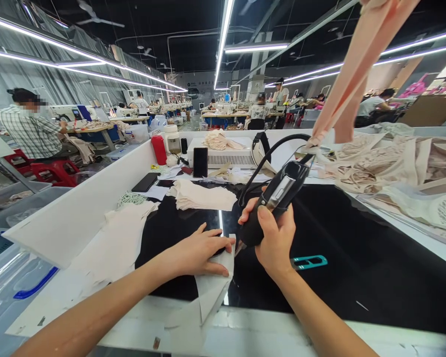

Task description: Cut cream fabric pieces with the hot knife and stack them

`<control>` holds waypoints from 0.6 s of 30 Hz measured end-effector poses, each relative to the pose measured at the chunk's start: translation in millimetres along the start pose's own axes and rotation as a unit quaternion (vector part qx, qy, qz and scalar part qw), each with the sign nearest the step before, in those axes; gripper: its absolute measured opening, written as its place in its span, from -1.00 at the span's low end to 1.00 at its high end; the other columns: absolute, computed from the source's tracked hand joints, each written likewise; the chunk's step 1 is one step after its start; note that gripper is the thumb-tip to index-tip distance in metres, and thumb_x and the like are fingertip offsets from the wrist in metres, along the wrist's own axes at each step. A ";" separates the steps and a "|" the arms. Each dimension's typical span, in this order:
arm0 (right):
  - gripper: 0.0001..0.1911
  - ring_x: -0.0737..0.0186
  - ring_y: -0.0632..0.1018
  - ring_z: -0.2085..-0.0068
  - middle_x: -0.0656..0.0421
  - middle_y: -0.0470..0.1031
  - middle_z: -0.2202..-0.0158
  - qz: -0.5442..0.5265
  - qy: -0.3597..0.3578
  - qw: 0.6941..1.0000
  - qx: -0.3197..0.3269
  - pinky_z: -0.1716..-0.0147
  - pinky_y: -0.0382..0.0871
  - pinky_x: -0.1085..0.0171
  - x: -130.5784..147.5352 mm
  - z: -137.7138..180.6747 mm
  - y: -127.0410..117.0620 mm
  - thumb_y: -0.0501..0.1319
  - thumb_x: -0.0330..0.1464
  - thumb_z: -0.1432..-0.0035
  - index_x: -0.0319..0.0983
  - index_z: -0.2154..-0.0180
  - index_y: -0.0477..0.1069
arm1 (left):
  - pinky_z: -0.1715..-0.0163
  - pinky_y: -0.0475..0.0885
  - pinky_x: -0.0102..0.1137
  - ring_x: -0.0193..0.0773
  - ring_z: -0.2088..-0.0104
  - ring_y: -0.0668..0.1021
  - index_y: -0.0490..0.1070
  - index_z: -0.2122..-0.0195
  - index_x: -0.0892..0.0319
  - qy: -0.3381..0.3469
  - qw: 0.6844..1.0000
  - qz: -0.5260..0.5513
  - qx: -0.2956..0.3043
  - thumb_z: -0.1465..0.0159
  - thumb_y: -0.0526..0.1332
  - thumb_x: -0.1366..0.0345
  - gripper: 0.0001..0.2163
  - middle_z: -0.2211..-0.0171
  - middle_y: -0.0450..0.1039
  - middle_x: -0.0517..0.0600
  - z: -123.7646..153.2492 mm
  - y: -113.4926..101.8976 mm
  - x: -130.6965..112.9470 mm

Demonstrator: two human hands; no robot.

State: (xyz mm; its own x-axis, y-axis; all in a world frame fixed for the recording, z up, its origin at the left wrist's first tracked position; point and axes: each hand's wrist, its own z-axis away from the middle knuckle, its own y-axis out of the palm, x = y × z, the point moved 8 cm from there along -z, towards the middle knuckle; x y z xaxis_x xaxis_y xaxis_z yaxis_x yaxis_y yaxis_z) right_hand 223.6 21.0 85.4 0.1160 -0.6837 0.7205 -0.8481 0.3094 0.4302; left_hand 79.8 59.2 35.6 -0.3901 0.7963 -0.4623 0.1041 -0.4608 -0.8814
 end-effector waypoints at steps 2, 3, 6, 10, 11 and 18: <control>-0.74 0.34 0.55 0.44 0.32 0.55 0.34 -0.009 0.009 1.000 0.007 0.38 0.54 0.29 0.2 3.3 1.2 0.41 -0.20 -0.28 -0.09 0.14 0.38 | -0.48 -0.07 0.33 0.16 -0.48 0.29 0.46 -0.05 0.03 -0.002 1.000 0.000 0.005 -0.32 0.51 0.16 -0.64 -0.21 0.54 0.04 -0.1 0.0 -0.2; -0.74 0.33 0.55 0.43 0.32 0.55 0.33 -0.012 0.015 1.000 0.011 0.38 0.54 0.29 -0.2 4.6 2.0 0.41 -0.20 -0.27 -0.09 0.14 0.38 | -0.47 -0.08 0.35 0.16 -0.49 0.27 0.46 -0.05 0.02 -0.001 1.000 0.002 0.007 -0.32 0.51 0.17 -0.64 -0.20 0.54 0.04 -0.1 0.2 -0.5; -0.73 0.32 0.56 0.42 0.31 0.55 0.32 -0.007 0.024 1.000 0.016 0.41 0.55 0.30 -1.6 5.8 3.9 0.42 -0.20 -0.27 -0.08 0.14 0.38 | -0.47 -0.10 0.37 0.15 -0.51 0.24 0.47 -0.06 0.02 0.003 1.000 0.007 0.012 -0.32 0.50 0.17 -0.65 -0.21 0.55 0.04 -0.1 0.3 -1.1; -0.75 0.32 0.54 0.46 0.30 0.55 0.34 0.008 0.025 0.999 0.020 0.51 0.50 0.34 -1.7 4.9 5.3 0.41 -0.19 -0.28 -0.09 0.16 0.38 | -0.46 -0.11 0.39 0.17 -0.52 0.21 0.47 -0.06 0.05 -0.002 1.000 -0.001 0.021 -0.34 0.49 0.14 -0.65 -0.26 0.52 0.06 -0.3 1.1 0.0; -0.75 0.32 0.54 0.46 0.30 0.55 0.34 0.008 0.027 0.999 0.018 0.50 0.50 0.33 -1.4 5.0 4.9 0.41 -0.19 -0.28 -0.09 0.17 0.38 | -0.46 -0.10 0.39 0.17 -0.52 0.21 0.47 -0.06 0.05 -0.002 1.000 -0.001 0.021 -0.34 0.49 0.14 -0.65 -0.27 0.51 0.07 -0.4 1.1 0.4; -0.72 0.32 0.54 0.44 0.29 0.52 0.34 -0.010 0.027 1.000 0.009 0.44 0.53 0.29 5.7 12.3 3.2 0.42 -0.17 -0.24 -0.10 0.18 0.38 | -0.46 -0.12 0.39 0.17 -0.52 0.21 0.46 -0.11 0.01 0.010 1.000 0.007 0.016 -0.34 0.48 0.14 -0.63 -0.26 0.51 0.03 -0.8 1.7 1.5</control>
State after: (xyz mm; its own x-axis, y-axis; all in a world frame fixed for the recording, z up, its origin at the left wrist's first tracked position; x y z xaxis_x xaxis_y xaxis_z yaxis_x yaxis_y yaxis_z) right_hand 215.2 10.0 84.2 0.1599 -0.6524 0.7408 -0.8547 0.2840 0.4346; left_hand 80.1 59.9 33.3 -0.3707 0.7976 -0.4759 0.0793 -0.4833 -0.8718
